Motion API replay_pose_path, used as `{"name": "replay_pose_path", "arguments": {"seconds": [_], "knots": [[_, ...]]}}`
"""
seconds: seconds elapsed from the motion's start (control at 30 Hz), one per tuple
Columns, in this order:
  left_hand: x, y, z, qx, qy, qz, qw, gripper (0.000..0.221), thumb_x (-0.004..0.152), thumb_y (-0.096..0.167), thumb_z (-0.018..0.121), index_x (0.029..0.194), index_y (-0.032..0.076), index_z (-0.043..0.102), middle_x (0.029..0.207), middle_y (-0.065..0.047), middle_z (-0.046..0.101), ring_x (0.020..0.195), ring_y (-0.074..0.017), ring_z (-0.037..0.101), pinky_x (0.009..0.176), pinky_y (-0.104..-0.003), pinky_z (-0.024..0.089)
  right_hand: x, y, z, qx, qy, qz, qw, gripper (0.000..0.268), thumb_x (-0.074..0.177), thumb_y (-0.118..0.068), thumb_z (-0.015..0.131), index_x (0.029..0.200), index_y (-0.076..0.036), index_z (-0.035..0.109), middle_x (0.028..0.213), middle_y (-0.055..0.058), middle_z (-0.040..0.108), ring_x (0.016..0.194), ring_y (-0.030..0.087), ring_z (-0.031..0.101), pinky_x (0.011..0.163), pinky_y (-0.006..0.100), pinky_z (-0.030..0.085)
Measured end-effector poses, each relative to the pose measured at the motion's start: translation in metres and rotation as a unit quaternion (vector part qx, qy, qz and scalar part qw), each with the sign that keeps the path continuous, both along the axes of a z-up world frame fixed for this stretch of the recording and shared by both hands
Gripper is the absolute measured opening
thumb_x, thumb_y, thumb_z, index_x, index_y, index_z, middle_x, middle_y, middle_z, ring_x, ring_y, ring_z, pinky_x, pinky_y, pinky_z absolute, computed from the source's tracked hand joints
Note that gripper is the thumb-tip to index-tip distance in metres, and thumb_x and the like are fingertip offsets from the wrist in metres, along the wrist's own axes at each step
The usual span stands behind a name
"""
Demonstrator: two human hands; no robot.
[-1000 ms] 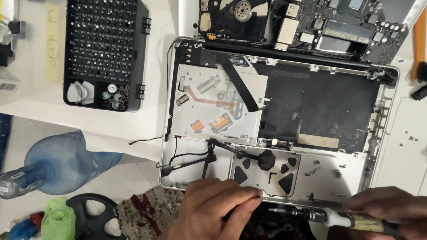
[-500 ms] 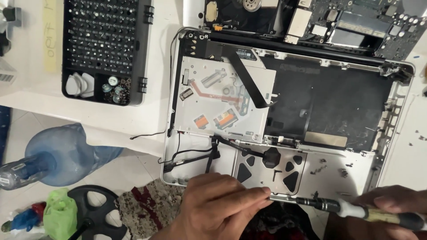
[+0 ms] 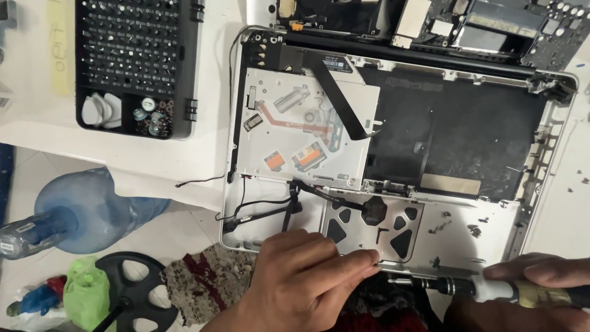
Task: The person uses a screwdriver to remove screws from the bottom chassis of an opened laptop, working around the trackpad and hard drive area, and lifts out small internal components and screws, placing them on the workbench and into a screw organizer case.
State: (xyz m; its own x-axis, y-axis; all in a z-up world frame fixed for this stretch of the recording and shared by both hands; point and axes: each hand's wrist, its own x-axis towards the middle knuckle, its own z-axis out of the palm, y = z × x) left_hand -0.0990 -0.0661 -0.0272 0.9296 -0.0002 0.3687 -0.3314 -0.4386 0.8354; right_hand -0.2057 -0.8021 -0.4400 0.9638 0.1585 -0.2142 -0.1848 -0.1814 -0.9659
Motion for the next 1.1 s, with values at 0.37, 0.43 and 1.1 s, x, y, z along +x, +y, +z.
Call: {"name": "replay_pose_path", "arguments": {"seconds": [0.37, 0.43, 1.1], "knots": [[-0.005, 0.001, -0.005, -0.026, 0.013, -0.009, 1.000, 0.018, 0.090, 0.007, 0.087, 0.103, 0.010, 0.075, 0.064, 0.001, 0.041, 0.050, -0.0140, 0.031, 0.047, -0.029, 0.029, 0.116, 0.200, 0.233, 0.164, 0.108, 0.172, 0.965, 0.043, 0.087, -0.027, 0.083, 0.119, 0.002, 0.080, 0.128, 0.026, 0.080, 0.118, 0.039, 0.078, 0.111, 0.040, 0.050], [-0.004, 0.002, -0.005, -0.028, 0.007, -0.014, 0.999, 0.019, 0.091, 0.006, 0.087, 0.105, 0.010, 0.075, 0.064, 0.001, 0.040, 0.050, -0.0135, 0.031, 0.047, -0.028, 0.029, 0.095, 0.176, 0.187, 0.302, -0.017, 0.176, 0.937, 0.066, 0.098, -0.055, 0.092, 0.127, 0.001, 0.074, 0.131, 0.028, 0.073, 0.117, 0.042, 0.076, 0.120, 0.040, 0.047], [-0.003, 0.003, -0.003, -0.031, -0.009, -0.014, 0.999, 0.020, 0.090, 0.007, 0.088, 0.104, 0.009, 0.073, 0.064, 0.001, 0.038, 0.051, -0.0134, 0.028, 0.047, -0.028, 0.027, 0.139, 0.255, 0.326, -0.093, -0.058, 0.277, 0.955, 0.038, 0.096, -0.039, 0.056, 0.119, -0.012, 0.068, 0.121, 0.001, 0.086, 0.115, 0.013, 0.085, 0.102, 0.020, 0.060]]}}
